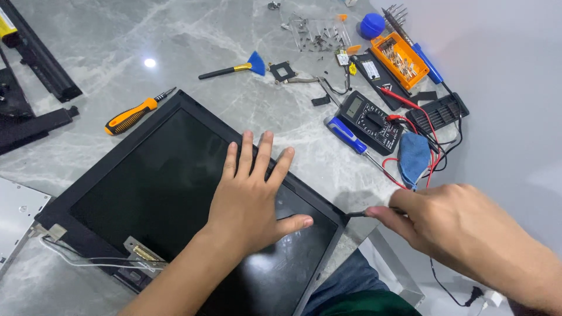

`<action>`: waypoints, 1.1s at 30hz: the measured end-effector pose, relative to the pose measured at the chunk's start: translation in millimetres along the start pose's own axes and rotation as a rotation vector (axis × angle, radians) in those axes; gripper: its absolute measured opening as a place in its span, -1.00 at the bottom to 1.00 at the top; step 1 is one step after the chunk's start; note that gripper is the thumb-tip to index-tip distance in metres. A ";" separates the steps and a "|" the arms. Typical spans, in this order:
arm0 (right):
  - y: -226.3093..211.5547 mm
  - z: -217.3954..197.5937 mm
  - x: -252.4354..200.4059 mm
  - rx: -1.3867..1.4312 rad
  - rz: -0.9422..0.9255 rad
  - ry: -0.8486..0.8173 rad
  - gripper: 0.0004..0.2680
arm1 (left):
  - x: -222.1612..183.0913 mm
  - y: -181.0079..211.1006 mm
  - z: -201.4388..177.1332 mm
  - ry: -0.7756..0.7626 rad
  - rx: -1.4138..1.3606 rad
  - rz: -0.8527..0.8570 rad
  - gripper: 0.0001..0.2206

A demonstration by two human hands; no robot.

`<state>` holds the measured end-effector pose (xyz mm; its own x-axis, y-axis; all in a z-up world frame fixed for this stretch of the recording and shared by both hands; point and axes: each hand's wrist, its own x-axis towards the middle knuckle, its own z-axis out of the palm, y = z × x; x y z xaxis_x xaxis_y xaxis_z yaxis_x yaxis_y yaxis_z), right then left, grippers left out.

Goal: Disassembling a laptop screen bezel using a screwdriver and prying it open by hand.

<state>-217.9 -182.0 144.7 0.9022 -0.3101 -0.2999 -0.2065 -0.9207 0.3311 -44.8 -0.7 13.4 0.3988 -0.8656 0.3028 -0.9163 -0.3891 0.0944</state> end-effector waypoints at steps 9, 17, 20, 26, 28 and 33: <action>12.5 5.6 6.4 0.255 -0.472 0.298 -0.80 | -0.4 0.1 3.3 -0.018 0.015 -0.008 0.03; 17.3 -16.8 12.6 0.183 -0.830 0.266 -0.88 | 0.7 -1.4 1.4 -0.007 -0.019 0.006 0.03; 22.7 -15.0 14.5 0.099 -0.920 0.270 -0.86 | -0.3 -1.2 1.6 -0.002 -0.015 0.008 0.02; 22.9 -8.1 16.0 0.234 -0.733 0.154 -0.89 | 0.1 0.7 -1.1 0.023 -0.013 0.011 0.02; 21.3 -1.2 16.1 0.242 -0.588 0.143 -0.84 | -0.2 0.7 -2.4 0.038 -0.024 0.003 0.03; 15.2 -4.9 17.4 -0.223 -0.288 0.006 -0.64 | -0.5 0.8 -2.4 0.032 -0.001 0.004 0.02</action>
<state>-203.5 -200.2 148.9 0.9135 -0.0434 -0.4045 0.1440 -0.8955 0.4212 -45.8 0.2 15.6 0.3942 -0.8564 0.3336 -0.9178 -0.3859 0.0939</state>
